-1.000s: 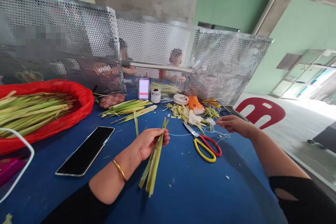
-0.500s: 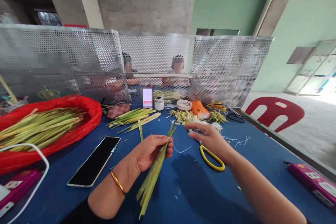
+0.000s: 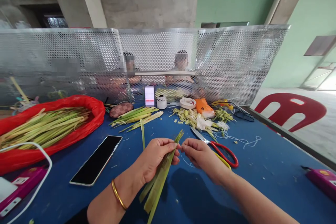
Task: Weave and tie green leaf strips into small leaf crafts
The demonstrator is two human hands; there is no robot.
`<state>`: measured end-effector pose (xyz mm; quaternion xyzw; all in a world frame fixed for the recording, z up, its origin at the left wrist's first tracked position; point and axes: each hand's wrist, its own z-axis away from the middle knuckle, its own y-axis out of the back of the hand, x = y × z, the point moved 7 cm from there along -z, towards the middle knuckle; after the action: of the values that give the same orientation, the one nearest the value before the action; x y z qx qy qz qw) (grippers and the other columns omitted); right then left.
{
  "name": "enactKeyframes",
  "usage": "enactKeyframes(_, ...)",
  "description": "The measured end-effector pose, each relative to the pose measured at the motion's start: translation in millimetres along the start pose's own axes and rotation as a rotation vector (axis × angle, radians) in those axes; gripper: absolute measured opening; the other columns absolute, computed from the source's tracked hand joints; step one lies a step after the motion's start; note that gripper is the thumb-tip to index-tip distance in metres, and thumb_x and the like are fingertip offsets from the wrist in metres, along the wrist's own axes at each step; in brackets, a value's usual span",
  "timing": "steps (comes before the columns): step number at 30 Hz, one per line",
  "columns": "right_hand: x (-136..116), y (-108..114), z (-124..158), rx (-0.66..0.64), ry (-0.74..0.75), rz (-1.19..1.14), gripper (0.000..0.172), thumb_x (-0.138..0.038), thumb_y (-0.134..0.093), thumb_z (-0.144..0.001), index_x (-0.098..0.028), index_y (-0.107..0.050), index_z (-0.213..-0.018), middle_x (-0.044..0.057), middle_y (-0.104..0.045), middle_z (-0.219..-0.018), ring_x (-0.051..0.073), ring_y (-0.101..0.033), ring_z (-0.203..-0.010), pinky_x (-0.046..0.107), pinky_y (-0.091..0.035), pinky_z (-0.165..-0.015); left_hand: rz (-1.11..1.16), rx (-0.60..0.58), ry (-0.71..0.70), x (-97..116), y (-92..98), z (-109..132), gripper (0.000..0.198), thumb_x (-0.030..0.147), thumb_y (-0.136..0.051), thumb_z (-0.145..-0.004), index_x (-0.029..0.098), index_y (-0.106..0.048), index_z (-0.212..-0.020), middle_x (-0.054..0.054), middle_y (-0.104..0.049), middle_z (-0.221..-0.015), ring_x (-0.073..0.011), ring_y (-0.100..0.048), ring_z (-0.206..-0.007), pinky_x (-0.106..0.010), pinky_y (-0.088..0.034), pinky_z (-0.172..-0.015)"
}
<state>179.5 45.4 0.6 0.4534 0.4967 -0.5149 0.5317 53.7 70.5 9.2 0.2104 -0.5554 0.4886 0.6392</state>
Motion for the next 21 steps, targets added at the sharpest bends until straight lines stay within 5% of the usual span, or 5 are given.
enactKeyframes(8,-7,1,2,0.065,0.032,-0.083,0.029,-0.038,-0.073,-0.068,-0.017,-0.071,-0.087,-0.006,-0.05,-0.051,0.005,-0.023,-0.041,0.025,-0.013,-0.041,-0.07,0.004,-0.005,-6,-4.6,-1,0.018,0.028,-0.072,-0.072,0.01,-0.066,-0.071,-0.002,-0.061,-0.061,-0.0103,-0.057,-0.049,-0.023,-0.046,-0.053)
enactKeyframes(17,-6,-1,4,0.036,0.063,-0.187,0.025,-0.036,-0.075,-0.067,-0.014,-0.063,-0.064,-0.002,-0.055,-0.056,0.004,-0.03,-0.043,0.024,-0.014,-0.042,0.037,-0.177,0.131,-20,-13.1,0,0.017,0.024,-0.071,-0.073,0.008,-0.07,-0.08,-0.003,-0.061,-0.063,-0.0102,-0.058,-0.051,-0.025,-0.05,-0.056)
enactKeyframes(21,-6,-1,5,0.085,0.077,-0.17,0.029,-0.039,-0.075,-0.066,-0.015,-0.06,-0.063,-0.004,-0.05,-0.05,0.004,-0.027,-0.042,0.023,-0.013,-0.042,0.033,-0.17,0.131,-22,-13.5,1,0.021,0.027,-0.073,-0.072,0.009,-0.07,-0.083,-0.003,-0.063,-0.069,-0.0107,-0.06,-0.055,-0.027,-0.052,-0.063)
